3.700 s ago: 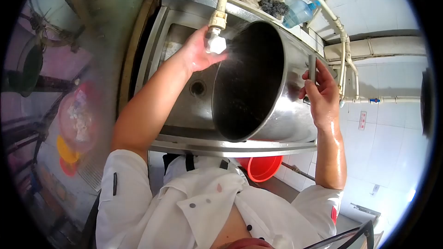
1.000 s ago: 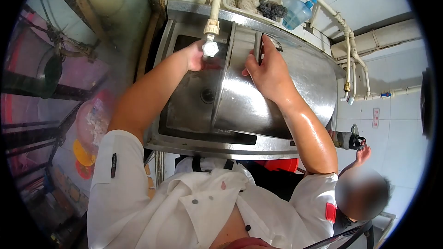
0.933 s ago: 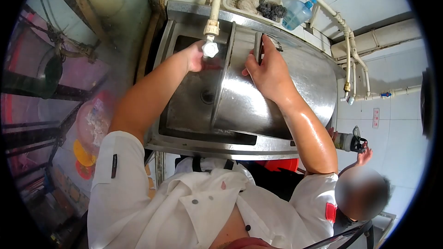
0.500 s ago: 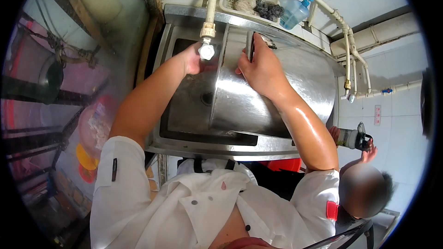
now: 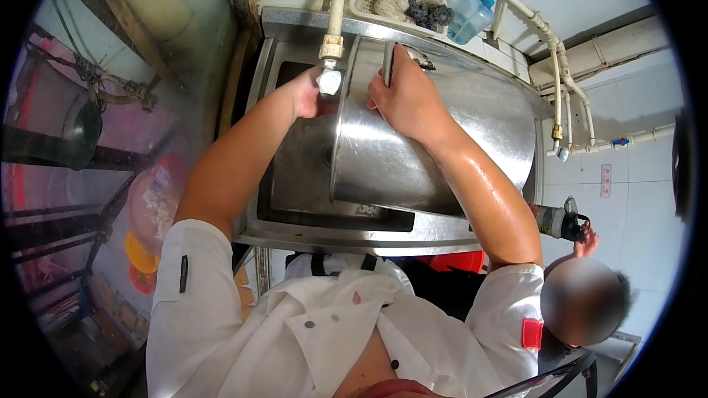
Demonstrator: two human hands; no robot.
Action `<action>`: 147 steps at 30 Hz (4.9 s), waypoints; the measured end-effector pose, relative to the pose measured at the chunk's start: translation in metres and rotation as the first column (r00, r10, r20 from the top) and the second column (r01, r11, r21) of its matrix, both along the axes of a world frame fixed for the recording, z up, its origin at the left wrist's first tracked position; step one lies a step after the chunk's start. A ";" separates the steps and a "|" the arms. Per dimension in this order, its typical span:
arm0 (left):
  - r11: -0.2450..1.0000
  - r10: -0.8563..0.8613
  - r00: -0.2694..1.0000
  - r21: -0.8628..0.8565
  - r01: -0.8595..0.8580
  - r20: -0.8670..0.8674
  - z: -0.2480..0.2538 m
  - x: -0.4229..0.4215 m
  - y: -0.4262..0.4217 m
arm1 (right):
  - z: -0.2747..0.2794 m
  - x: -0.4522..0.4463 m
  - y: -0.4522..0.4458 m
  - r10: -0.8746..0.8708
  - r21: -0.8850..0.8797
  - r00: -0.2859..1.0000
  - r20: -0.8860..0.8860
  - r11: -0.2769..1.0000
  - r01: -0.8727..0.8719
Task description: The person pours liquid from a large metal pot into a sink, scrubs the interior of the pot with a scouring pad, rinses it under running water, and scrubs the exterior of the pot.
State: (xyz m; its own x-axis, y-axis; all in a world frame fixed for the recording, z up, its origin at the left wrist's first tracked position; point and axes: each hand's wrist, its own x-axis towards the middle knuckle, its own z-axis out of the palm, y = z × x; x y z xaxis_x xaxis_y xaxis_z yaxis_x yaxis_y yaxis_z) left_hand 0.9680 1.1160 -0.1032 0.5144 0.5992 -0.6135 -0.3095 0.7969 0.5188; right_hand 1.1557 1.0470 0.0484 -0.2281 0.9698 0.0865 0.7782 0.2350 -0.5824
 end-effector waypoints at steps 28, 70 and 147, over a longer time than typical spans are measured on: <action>0.998 0.010 0.976 -0.056 0.002 0.217 -0.009 -0.003 0.003 | 0.040 0.027 -0.019 -0.133 -0.184 0.953 -0.272 0.979 0.084; 0.991 -0.003 0.849 -0.113 0.073 0.528 -0.046 -0.013 0.010 | 0.055 0.094 -0.068 -0.418 -0.107 0.812 -0.406 0.905 0.412; 0.960 -0.217 0.860 -0.058 0.273 0.461 -0.051 -0.010 0.024 | 0.027 0.017 -0.016 -0.160 -0.074 0.963 -0.216 0.986 0.147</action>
